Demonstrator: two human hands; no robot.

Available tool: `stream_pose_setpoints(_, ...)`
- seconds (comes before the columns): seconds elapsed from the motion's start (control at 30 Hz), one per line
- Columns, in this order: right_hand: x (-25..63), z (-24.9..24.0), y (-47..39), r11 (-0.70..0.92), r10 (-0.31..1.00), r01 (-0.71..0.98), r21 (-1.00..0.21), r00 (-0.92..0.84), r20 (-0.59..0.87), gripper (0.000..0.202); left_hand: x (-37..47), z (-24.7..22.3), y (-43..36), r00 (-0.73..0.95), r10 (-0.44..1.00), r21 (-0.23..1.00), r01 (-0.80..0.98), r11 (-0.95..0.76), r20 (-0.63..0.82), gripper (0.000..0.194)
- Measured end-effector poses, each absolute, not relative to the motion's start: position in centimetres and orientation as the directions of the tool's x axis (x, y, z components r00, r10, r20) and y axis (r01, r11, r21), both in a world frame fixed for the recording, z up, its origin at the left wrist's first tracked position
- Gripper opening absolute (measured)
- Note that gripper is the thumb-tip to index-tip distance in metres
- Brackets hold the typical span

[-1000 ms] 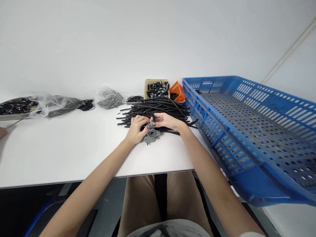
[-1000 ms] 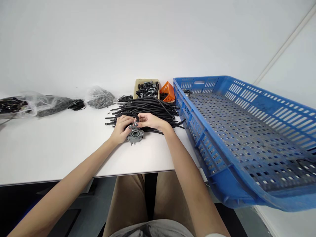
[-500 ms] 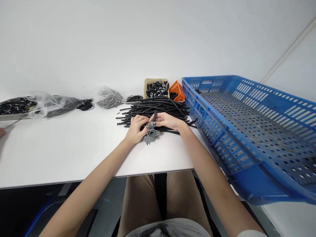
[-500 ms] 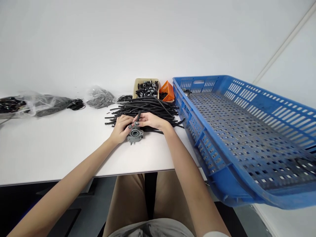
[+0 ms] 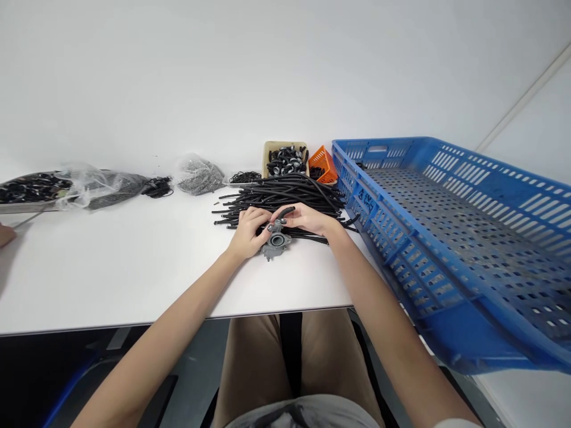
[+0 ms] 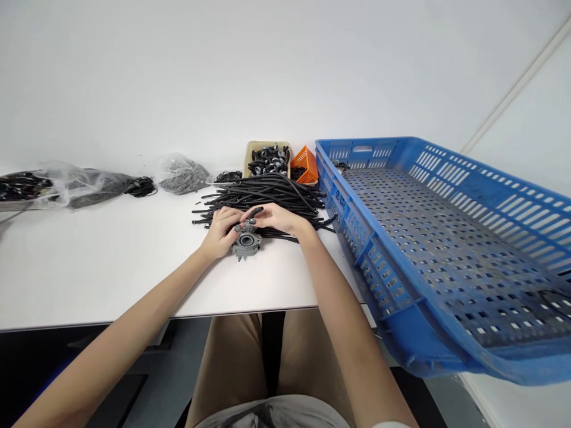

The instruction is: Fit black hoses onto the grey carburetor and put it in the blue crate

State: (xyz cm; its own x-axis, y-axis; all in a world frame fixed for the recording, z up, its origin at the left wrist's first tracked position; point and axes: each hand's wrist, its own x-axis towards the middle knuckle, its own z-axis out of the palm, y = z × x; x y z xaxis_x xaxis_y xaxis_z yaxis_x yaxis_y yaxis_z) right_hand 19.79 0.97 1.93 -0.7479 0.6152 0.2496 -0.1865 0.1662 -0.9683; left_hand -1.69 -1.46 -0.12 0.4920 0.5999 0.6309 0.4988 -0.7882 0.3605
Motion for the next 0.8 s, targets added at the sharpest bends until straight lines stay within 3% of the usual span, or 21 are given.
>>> stream_pose_setpoints(0.5, 19.48, 2.05, 0.93, 0.064, 0.636, -0.235, -0.97, -0.74, 0.221, 0.043, -1.65, -0.05, -1.48, 0.487, 0.612, 0.364, 0.512, -0.778, 0.623, 0.04)
stream_pose_setpoints(0.8, 19.47, 1.86, 1.1, 0.102, 0.642, -0.248, -0.963, -0.723, 0.254, 0.045, -1.57, 0.13, -1.67, 0.485, 0.632, 0.377, 0.525, -0.763, 0.604, 0.044)
